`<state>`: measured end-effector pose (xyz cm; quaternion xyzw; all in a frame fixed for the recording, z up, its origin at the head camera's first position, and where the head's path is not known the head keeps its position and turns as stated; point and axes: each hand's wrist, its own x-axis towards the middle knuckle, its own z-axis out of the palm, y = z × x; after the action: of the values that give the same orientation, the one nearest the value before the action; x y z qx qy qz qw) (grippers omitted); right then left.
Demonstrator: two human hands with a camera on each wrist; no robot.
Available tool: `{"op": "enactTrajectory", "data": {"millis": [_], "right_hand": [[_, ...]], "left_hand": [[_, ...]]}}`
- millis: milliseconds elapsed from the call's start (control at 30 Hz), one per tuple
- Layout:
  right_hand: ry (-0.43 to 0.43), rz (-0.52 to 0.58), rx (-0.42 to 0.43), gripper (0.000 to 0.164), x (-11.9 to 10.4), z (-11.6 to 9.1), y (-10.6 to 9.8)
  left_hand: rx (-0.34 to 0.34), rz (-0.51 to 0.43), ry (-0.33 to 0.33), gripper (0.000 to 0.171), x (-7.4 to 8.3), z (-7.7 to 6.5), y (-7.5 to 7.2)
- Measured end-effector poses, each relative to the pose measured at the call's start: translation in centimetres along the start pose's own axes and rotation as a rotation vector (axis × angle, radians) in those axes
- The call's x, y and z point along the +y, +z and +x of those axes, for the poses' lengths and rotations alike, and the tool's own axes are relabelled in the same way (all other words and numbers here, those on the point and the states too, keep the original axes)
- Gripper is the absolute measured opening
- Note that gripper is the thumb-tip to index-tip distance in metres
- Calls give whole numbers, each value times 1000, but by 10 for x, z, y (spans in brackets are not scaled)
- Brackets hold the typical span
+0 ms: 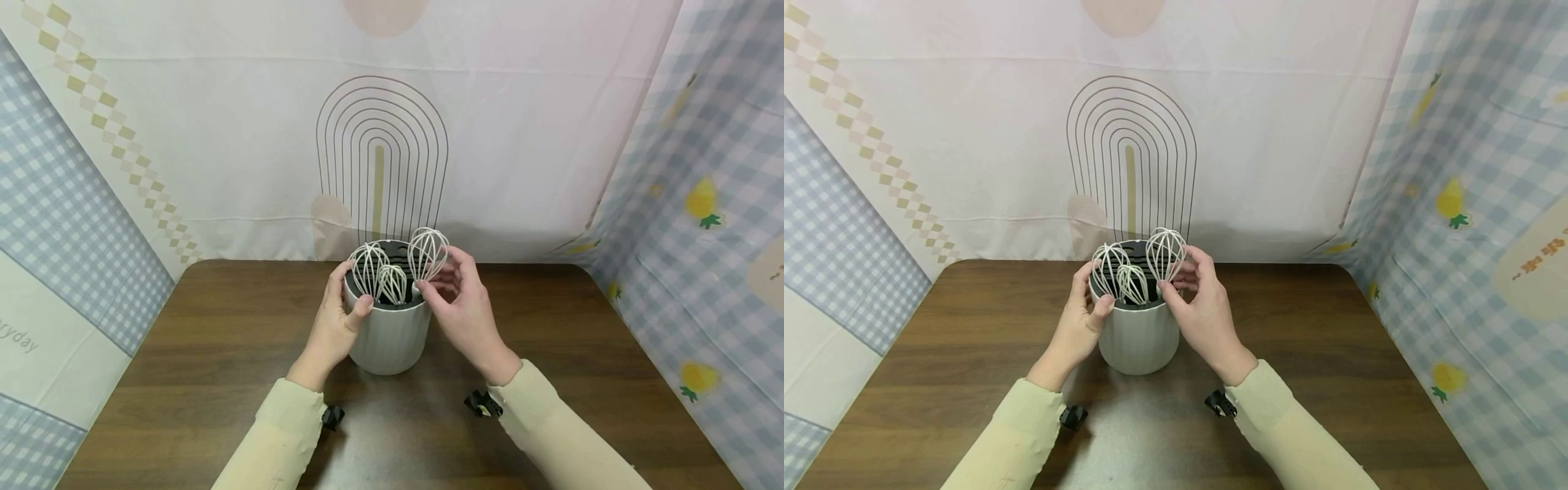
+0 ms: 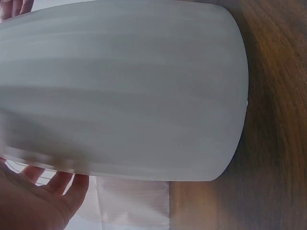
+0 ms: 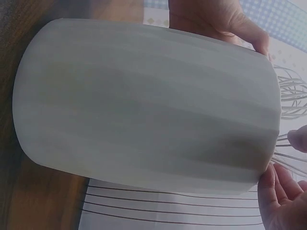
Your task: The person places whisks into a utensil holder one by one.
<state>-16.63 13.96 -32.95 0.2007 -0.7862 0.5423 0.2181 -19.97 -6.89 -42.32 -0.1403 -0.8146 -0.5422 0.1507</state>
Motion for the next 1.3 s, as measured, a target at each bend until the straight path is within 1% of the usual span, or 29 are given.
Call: {"op": "enactTrajectory", "data": {"millis": [367, 467, 567, 800, 900, 1000, 1067, 1133, 1300], "right_hand": [[-36, 4, -19, 60, 1, -3, -3], [-37, -16, -27, 61, 0, -4, -4], [-45, -30, -30, 59, 2, -4, -4], [-64, -40, -26, 53, 34, -1, -2], [-77, -68, -17, 45, 37, 0, -1], [-83, -131, 4, 38, 39, 0, -2], [-78, -175, 11, 36, 42, -1, -3], [-77, -207, -1, 34, 44, -2, -4], [-107, -231, -58, 34, 48, -5, -4]], "left_hand": [[1, -7, 2, 74, 1, 0, 0], [1, -4, -3, 73, 1, 0, 0], [0, -8, 0, 73, 1, -1, 0], [2, -11, 7, 72, 1, -2, 0], [6, -8, 9, 71, 1, -2, 0], [8, -10, 11, 72, 1, -2, 0], [7, -12, 9, 72, 1, -1, 0], [5, -12, 4, 71, 1, -1, 0], [2, -10, -1, 70, 1, -1, -1]]}}
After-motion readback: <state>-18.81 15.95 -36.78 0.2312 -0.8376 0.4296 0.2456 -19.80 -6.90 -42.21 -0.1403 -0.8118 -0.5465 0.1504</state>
